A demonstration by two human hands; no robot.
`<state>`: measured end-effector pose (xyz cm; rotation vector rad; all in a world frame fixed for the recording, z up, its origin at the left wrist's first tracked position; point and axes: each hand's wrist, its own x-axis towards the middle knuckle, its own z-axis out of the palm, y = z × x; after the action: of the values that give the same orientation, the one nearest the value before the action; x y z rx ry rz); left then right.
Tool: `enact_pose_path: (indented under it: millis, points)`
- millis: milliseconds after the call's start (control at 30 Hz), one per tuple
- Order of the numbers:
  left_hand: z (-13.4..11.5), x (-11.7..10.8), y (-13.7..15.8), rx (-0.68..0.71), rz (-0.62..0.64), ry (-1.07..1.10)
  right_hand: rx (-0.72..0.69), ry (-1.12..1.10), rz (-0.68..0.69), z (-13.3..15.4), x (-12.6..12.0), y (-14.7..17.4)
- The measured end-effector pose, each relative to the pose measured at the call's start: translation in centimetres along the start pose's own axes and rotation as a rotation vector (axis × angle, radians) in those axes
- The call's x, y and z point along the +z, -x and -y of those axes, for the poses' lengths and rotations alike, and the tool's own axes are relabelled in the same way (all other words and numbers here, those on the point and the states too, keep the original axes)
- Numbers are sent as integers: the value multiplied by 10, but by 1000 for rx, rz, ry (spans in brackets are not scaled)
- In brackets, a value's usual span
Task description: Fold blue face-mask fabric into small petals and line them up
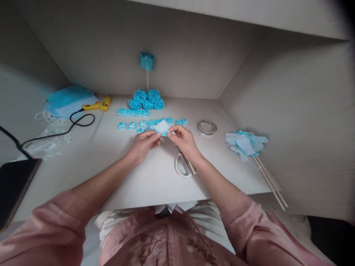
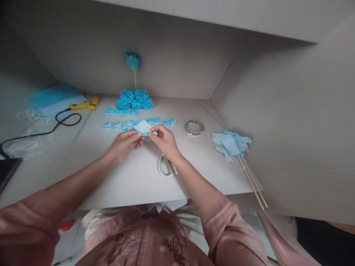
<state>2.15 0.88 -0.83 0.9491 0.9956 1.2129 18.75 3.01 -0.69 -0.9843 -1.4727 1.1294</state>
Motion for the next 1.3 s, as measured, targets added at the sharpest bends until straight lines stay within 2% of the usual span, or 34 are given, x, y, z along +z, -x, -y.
enact_pose_path:
  millis: [200,433,633,733,867,933,1000,1167,1300]
  points:
    - [2,-1,-1,9,25,-47,-4,-124,25,-3,0,-1]
    - [1,-1,-1,13,-14,-48,6,-55,123,-1,-2,0]
    - [-3,-3,-1,86,29,-242,18,-33,201,-7,-4,-3]
    - [-3,-2,-1,116,24,-203,4,10,189,-8,-4,-3]
    - [-5,1,1,61,46,-36,-52,53,142,-9,-4,-4]
    - [-4,2,3,32,82,-20,-77,53,106,-11,-4,-4]
    - [-3,2,3,28,97,-64,-89,59,89,-12,-4,-4]
    - [0,-1,3,50,42,-175,-87,84,112,-8,-6,-4]
    - [-1,-1,2,57,71,-280,-71,97,67,-1,-9,-3]
